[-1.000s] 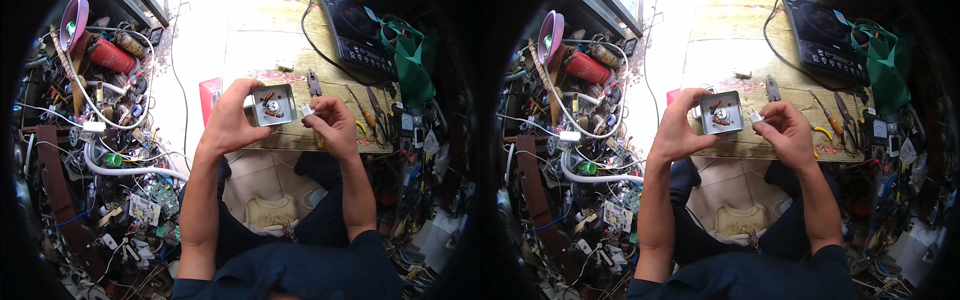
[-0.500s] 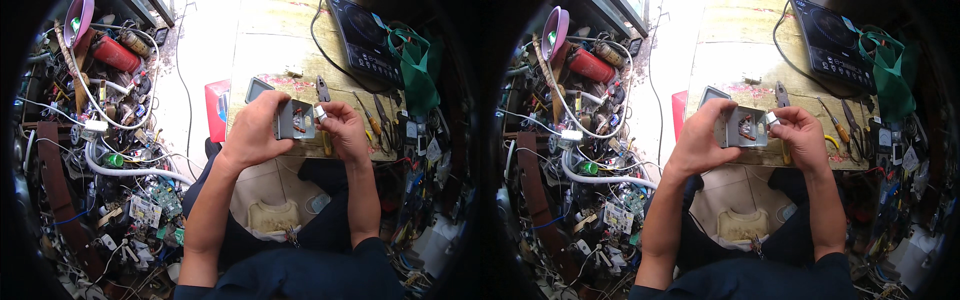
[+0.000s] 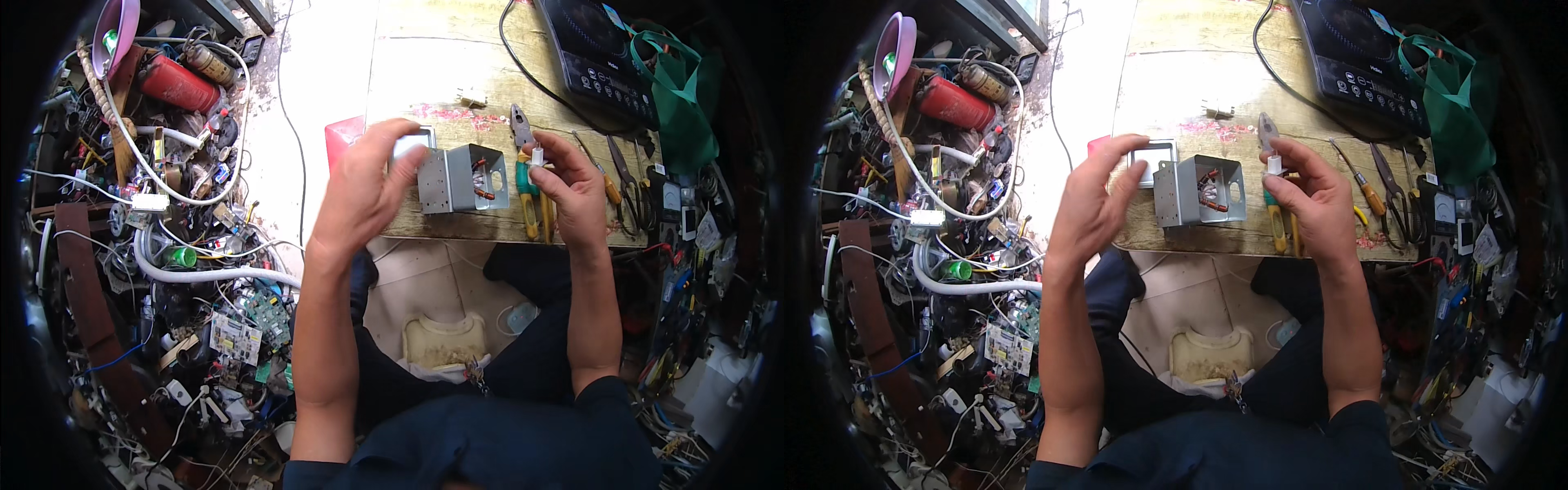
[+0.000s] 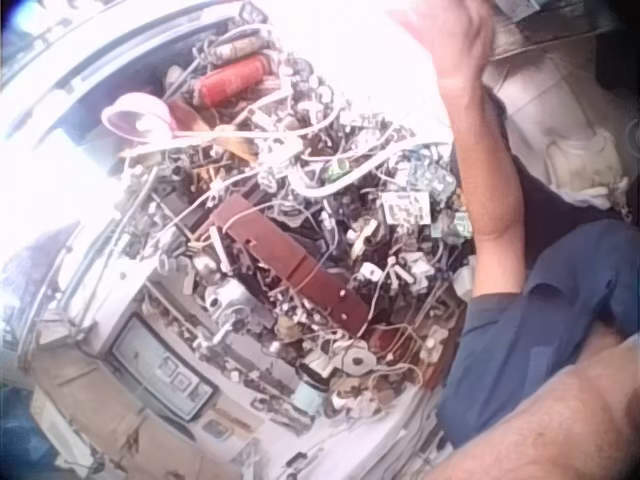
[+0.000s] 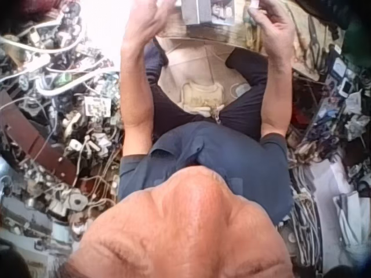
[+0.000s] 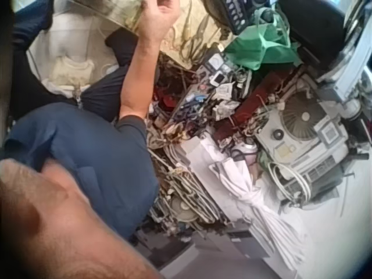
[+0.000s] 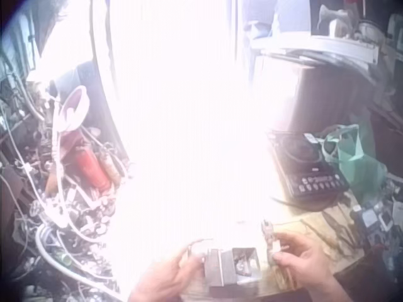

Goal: The person is repairing a small electronic device, possibly a power adapter, by manipulating internal components with pliers and other tools. They adjust wires and parts inside the device's casing.

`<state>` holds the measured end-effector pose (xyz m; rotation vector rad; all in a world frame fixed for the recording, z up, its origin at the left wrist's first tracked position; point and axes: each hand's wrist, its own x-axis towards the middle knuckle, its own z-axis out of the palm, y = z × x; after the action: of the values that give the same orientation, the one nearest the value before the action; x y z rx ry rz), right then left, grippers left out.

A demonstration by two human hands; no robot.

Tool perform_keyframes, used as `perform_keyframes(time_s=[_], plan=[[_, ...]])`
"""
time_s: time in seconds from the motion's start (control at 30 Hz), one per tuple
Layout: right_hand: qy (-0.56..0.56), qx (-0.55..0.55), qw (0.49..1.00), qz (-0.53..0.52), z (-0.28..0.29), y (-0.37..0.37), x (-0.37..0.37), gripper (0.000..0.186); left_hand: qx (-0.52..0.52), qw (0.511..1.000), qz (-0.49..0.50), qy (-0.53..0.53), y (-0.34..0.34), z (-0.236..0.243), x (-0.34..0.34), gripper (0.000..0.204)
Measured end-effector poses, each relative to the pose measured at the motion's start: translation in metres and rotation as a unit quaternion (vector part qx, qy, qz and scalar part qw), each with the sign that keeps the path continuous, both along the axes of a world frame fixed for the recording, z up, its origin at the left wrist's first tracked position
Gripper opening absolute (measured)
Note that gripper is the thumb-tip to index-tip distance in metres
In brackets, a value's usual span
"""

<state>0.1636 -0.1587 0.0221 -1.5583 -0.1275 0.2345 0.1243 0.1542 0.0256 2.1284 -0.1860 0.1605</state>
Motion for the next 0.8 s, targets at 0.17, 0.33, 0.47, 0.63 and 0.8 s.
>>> perform_keyframes(time_s=[0.17, 0.33, 0.47, 0.63, 0.8], plan=[[-0.158, -0.077, 0.981, 0.077, 0.002, -0.002, 0.0, 0.05, 0.188, 0.982, -0.007, 0.016, 0.014, -0.017, -0.004, 0.057], [-0.286, -0.166, 0.922, 0.203, 0.034, 0.019, -0.019, 0.049, 0.216, 0.976, 0.011, -0.017, 0.007, -0.029, 0.005, 0.065], [-0.385, -0.201, 0.881, 0.187, 0.025, 0.028, -0.025, 0.05, 0.207, 0.978, 0.006, -0.001, 0.007, -0.03, 0.011, 0.065], [-0.376, -0.203, 0.889, 0.164, 0.019, 0.027, -0.032, 0.045, 0.213, 0.975, 0.049, 0.047, 0.001, -0.018, 0.011, 0.063], [-0.392, -0.193, 0.887, 0.151, 0.013, 0.026, -0.031, 0.044, 0.245, 0.957, 0.152, -0.011, -0.006, -0.024, 0.02, 0.062]])
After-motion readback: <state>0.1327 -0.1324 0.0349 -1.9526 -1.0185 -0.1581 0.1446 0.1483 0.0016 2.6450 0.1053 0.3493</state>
